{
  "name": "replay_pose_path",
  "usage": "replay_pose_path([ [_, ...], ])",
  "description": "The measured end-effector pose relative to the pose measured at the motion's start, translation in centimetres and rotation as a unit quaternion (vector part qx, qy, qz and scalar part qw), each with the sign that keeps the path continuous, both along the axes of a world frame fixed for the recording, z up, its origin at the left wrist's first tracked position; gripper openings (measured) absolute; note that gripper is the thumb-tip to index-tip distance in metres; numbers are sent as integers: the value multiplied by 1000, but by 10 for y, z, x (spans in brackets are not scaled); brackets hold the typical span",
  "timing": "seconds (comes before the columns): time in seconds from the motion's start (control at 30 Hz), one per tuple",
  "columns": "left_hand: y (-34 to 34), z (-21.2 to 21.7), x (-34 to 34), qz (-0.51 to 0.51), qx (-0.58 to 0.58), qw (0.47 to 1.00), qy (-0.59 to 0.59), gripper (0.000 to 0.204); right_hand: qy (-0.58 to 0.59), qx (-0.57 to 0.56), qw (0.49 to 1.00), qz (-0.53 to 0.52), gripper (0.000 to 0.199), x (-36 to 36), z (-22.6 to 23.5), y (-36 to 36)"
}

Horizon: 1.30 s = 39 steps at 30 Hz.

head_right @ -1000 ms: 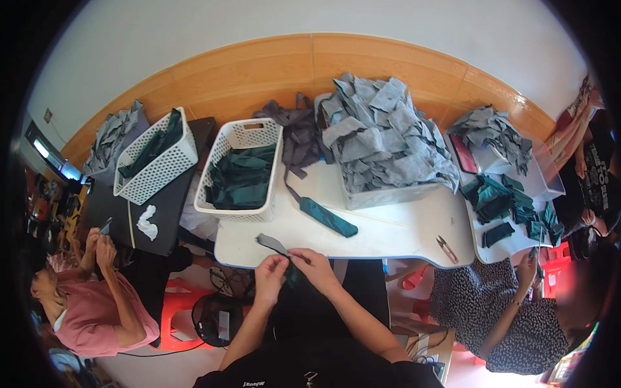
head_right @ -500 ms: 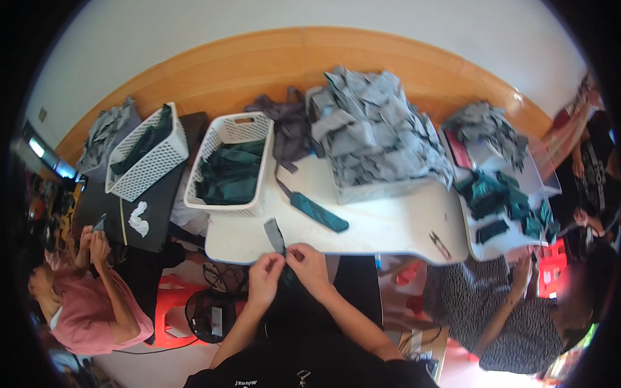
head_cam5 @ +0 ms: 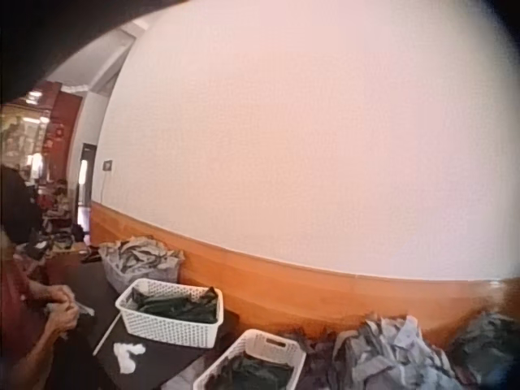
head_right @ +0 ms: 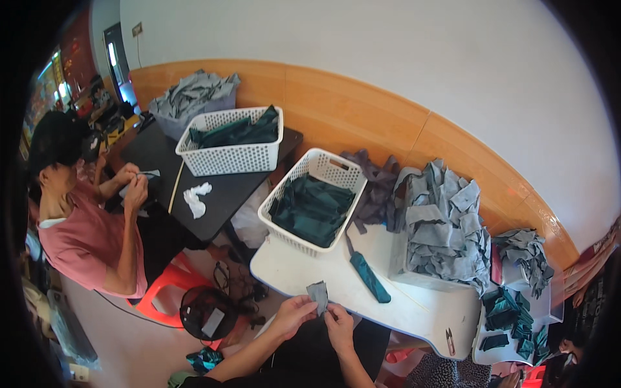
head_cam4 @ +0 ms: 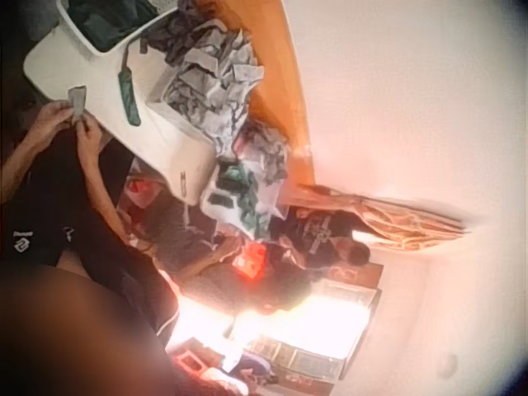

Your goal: Turning sewn fabric tubes right-side out using a wooden stick.

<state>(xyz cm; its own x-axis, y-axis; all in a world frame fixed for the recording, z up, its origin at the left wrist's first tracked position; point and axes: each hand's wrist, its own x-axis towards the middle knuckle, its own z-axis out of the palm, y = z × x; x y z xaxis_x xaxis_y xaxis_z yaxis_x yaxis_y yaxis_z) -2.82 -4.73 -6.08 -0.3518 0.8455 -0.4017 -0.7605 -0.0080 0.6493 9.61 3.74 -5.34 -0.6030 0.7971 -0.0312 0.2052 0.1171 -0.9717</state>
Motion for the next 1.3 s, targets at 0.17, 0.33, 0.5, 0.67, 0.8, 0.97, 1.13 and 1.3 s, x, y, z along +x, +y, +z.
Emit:
replay_pose_path([
  [0.17,-12,-2,-5,-10,-28,1000,5,15,-57,-3,998,29,11,-10,3,-11],
  [0.33,-23,-9,-7,12,-54,998,-41,14,-82,8,997,15,15,-27,6,-20],
  [0.5,-30,-6,4,37,-42,991,-119,19,28,73,997,19,23,-37,11,-28],
  [0.67,-27,4,-6,20,-68,994,-89,23,26,58,998,13,24,-40,18,-20],
  [0.8,-16,9,-11,82,19,996,-42,22,46,11,999,0,17,-32,16,-20],
  [0.97,-5,17,-3,54,31,997,-36,21,44,-16,999,8,20,-23,11,-19],
  [1.13,0,24,20,18,21,998,-47,16,59,-16,998,-16,28,-8,12,-14],
  [1.3,-1,27,31,-44,-49,998,6,10,113,-81,990,-39,35,-3,7,-12],
])
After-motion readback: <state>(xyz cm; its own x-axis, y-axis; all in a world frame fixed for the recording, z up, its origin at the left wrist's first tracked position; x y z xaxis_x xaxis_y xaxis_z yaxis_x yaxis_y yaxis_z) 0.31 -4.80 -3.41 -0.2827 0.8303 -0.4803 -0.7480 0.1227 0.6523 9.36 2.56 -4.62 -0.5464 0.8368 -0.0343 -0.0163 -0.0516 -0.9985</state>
